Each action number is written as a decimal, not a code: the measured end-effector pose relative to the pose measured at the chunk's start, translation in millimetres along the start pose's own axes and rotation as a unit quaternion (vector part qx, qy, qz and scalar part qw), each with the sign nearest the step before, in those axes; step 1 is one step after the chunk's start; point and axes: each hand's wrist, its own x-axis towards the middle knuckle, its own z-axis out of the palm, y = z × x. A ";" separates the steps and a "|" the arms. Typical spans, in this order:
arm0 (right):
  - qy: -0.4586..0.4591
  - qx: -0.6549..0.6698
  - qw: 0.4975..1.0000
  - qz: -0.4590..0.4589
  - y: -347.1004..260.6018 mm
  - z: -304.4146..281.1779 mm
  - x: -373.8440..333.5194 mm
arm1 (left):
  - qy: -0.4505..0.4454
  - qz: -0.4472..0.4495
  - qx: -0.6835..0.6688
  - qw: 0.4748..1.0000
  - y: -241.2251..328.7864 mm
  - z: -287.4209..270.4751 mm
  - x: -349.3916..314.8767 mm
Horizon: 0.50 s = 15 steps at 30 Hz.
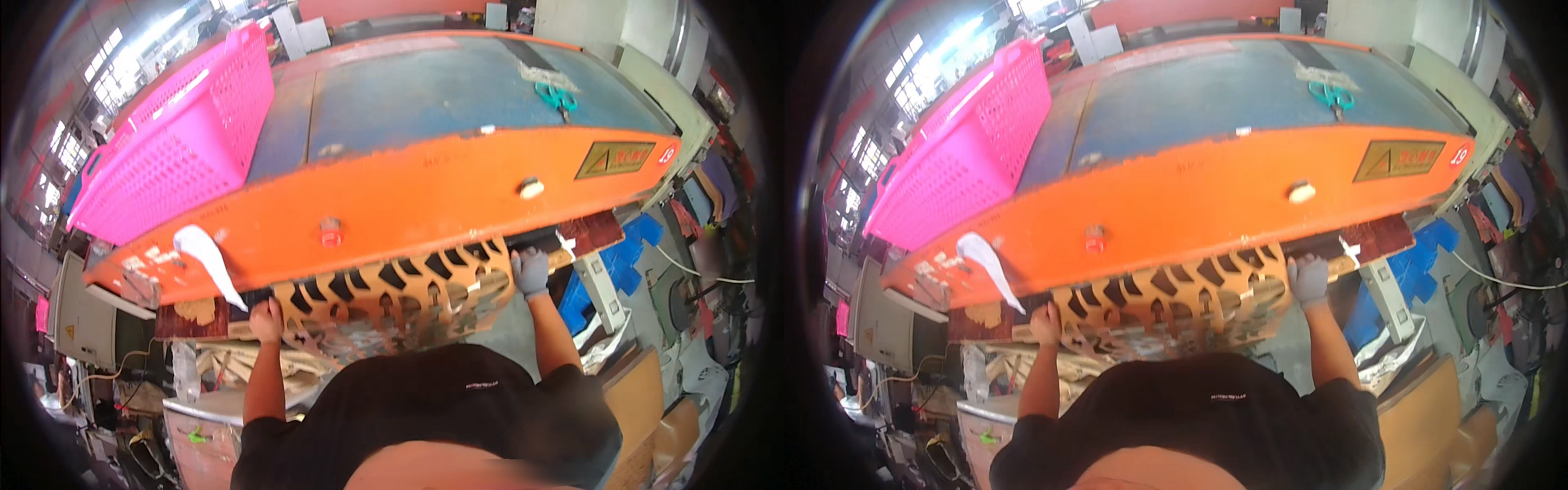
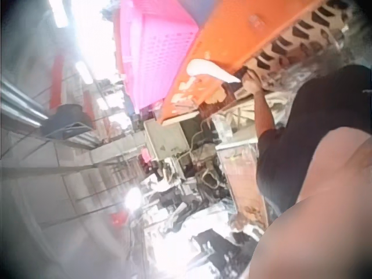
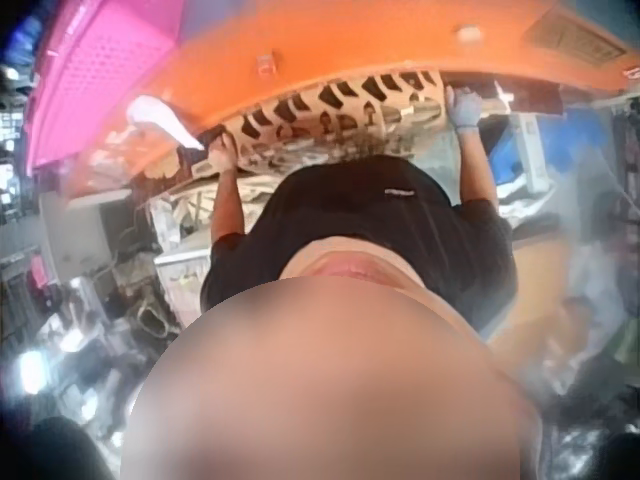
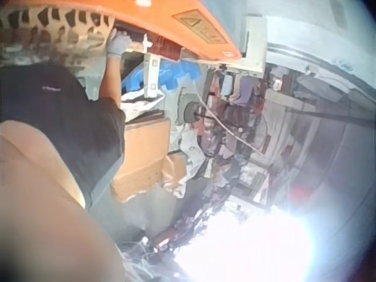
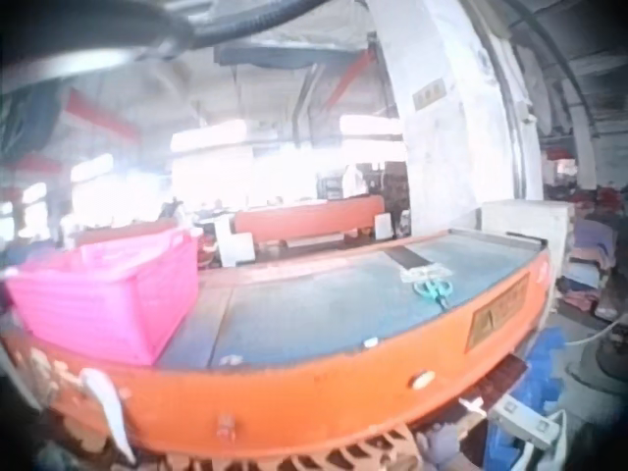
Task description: The person places multiple flat cutout pieces onto a die-cutting press bed, then closes the press to cut them. The person repeats this cycle several times, handling the cutouts by hand and arranging them on the press bed before each press cycle.
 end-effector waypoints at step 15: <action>-0.064 0.025 0.996 0.049 0.9 -42.2 -45.3 | -0.027 -0.005 0.010 1.000 9.4 -49.7 -41.7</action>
